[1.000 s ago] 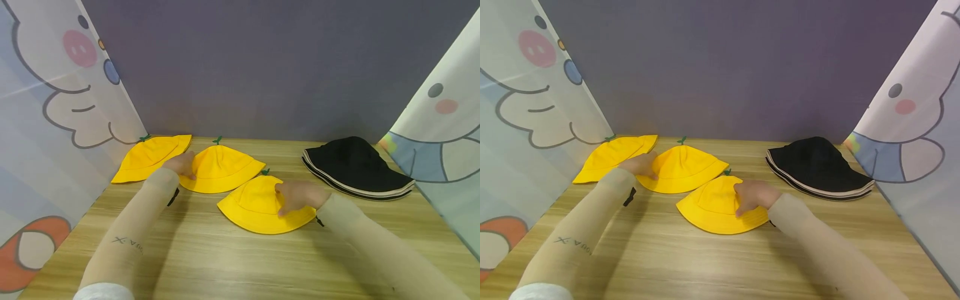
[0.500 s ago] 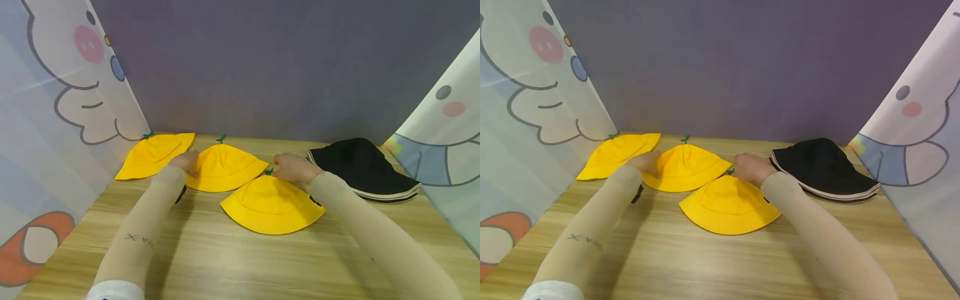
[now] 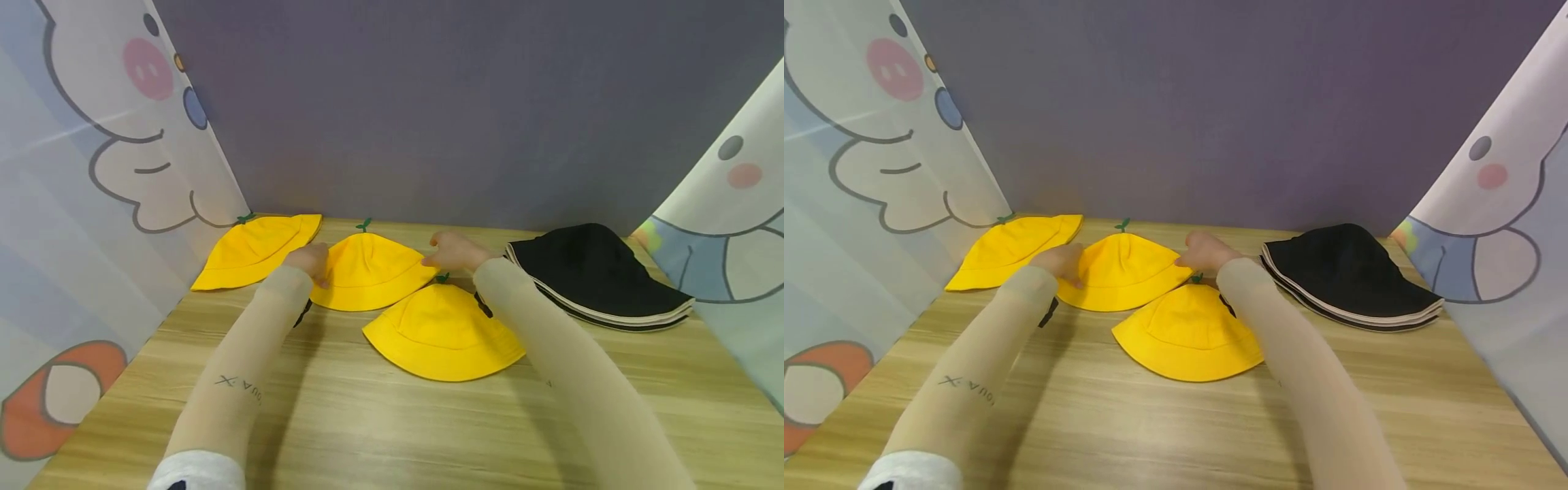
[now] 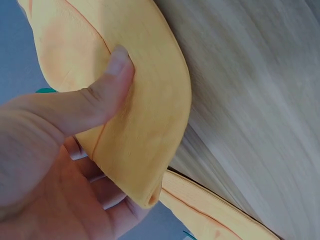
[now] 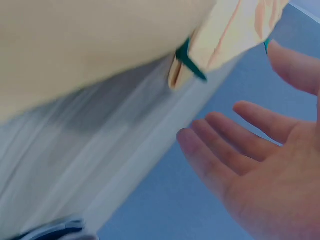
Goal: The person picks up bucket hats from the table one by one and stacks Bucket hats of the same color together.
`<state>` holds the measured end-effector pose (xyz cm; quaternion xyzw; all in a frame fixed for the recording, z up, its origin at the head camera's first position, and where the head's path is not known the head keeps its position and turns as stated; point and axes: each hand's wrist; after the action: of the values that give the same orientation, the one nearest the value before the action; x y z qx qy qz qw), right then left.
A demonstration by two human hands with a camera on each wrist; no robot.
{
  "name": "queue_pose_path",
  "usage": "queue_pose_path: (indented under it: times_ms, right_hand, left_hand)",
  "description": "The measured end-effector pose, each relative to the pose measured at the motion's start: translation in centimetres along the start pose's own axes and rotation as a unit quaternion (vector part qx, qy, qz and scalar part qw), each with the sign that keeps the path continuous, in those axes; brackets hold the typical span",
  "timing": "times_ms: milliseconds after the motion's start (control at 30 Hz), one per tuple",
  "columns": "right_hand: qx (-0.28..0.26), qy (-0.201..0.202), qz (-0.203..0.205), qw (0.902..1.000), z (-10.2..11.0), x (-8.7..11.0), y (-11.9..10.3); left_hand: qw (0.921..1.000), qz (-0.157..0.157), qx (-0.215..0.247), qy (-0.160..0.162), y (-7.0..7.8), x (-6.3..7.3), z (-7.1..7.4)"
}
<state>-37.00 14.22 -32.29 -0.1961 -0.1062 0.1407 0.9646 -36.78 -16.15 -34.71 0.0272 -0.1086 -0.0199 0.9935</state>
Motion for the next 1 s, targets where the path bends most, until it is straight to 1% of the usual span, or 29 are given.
queue_pose_path:
  times_ms: [100, 167, 267, 467, 667, 833, 933, 1000]
  right_hand:
    - [-0.012, -0.035, -0.019, 0.9991, -0.7, -0.9, -0.4]
    - [-0.015, -0.049, -0.031, 0.9982, -1.2, -1.2, -0.5]
    - [-0.003, -0.054, -0.038, 0.9978, -1.9, -1.5, -0.3]
    - [0.028, -0.053, -0.019, 0.998, -2.8, -1.8, -0.5]
    - [0.04, -0.032, -0.018, 0.9985, -2.5, -1.7, -0.9]
    - [0.04, 0.006, -0.007, 0.9992, -2.1, -1.6, -1.2]
    - [0.037, 0.031, -0.002, 0.9988, -2.1, -1.5, -1.2]
    - [0.032, 0.04, -0.002, 0.9987, -2.2, -1.4, -1.2]
  left_hand:
    - [1.0, -0.005, -0.007, 0.003, 0.1, 0.3, 0.0]
    - [0.9999, -0.007, -0.007, 0.004, 0.3, 0.5, 0.0]
    - [0.9999, -0.009, -0.007, 0.009, 0.6, 0.8, 0.1]
    - [0.9998, -0.002, -0.005, 0.019, 1.2, 0.8, -0.1]
    - [0.9997, -0.006, -0.003, 0.023, 1.0, 0.7, -0.1]
    - [0.9997, -0.005, -0.001, 0.023, 0.9, 0.6, -0.2]
    - [0.9997, -0.008, -0.01, 0.02, 1.0, 0.5, -0.2]
    - [0.9997, -0.01, -0.014, 0.018, 1.1, 0.4, -0.3]
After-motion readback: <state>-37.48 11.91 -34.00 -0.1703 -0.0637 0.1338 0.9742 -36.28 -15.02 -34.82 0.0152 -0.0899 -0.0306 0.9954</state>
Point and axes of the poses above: each hand's wrist, its own x-axis away from the middle knuckle, its own z-axis out of the back of the hand, y = z × x, and after that the axes turned 8 degrees about y, right-handed
